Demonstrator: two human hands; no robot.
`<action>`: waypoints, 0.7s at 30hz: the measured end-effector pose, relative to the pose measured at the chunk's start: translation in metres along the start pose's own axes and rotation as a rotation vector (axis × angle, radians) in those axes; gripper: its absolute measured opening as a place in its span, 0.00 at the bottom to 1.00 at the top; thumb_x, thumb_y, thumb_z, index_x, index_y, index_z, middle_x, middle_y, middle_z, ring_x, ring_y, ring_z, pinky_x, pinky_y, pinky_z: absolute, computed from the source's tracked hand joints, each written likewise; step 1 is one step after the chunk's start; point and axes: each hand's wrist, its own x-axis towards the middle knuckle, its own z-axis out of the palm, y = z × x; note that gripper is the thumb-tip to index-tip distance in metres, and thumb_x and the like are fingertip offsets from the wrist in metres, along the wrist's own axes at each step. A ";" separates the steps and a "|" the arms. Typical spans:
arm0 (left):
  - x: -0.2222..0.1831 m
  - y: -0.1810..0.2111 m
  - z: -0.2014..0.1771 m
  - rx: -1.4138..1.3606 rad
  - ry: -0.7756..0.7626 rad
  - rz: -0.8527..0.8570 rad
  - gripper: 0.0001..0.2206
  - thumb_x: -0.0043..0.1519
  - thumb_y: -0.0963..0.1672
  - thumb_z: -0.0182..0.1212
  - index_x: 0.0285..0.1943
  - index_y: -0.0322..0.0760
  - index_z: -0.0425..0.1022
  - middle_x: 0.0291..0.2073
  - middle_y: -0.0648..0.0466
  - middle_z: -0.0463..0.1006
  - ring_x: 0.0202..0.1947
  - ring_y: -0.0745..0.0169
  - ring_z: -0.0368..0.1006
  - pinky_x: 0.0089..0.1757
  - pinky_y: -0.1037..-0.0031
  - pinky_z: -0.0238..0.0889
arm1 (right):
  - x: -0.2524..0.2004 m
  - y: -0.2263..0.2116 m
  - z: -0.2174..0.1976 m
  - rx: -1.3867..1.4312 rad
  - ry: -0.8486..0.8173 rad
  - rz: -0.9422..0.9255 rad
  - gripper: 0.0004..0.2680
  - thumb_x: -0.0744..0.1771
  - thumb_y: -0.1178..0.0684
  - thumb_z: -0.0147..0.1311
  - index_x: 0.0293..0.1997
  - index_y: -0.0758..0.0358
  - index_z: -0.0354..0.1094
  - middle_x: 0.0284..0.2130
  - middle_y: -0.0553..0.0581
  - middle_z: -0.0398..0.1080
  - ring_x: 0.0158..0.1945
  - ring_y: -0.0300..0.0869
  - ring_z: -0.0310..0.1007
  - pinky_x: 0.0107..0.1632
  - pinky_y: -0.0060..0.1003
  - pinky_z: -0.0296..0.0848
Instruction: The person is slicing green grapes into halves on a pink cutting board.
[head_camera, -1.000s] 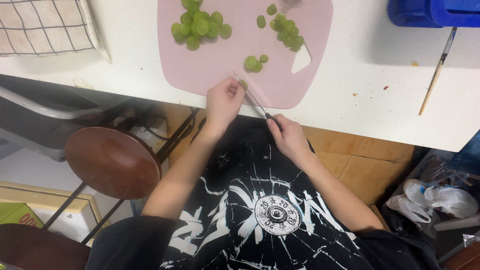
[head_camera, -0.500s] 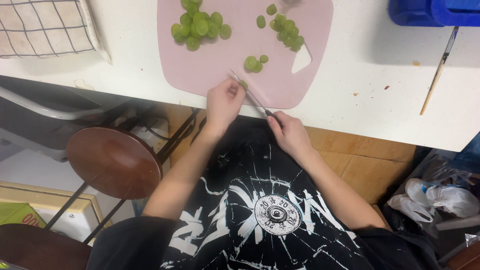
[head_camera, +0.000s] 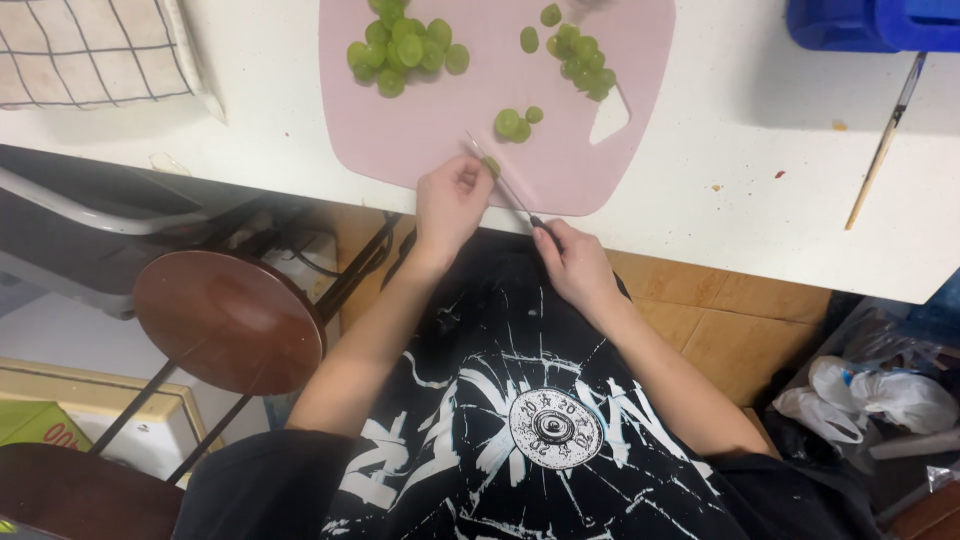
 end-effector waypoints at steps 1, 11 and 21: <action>-0.002 -0.001 0.001 -0.002 -0.005 -0.003 0.08 0.62 0.44 0.63 0.36 0.31 0.80 0.19 0.54 0.79 0.19 0.70 0.75 0.27 0.77 0.65 | 0.000 0.003 0.002 -0.001 0.000 0.006 0.10 0.70 0.48 0.50 0.44 0.66 0.72 0.22 0.68 0.70 0.26 0.60 0.71 0.33 0.47 0.69; -0.003 -0.003 0.002 -0.012 0.002 0.026 0.07 0.63 0.43 0.63 0.38 0.30 0.81 0.20 0.55 0.80 0.21 0.72 0.76 0.28 0.78 0.67 | 0.001 0.011 0.003 -0.036 0.033 -0.042 0.10 0.70 0.48 0.51 0.42 0.66 0.71 0.22 0.69 0.69 0.27 0.61 0.70 0.32 0.48 0.68; 0.006 -0.018 -0.002 -0.230 -0.080 -0.164 0.10 0.64 0.44 0.63 0.39 0.29 0.80 0.24 0.54 0.81 0.21 0.73 0.76 0.26 0.81 0.67 | -0.018 0.038 0.001 -0.081 0.070 -0.048 0.11 0.70 0.47 0.52 0.42 0.65 0.72 0.21 0.68 0.69 0.26 0.60 0.71 0.31 0.48 0.68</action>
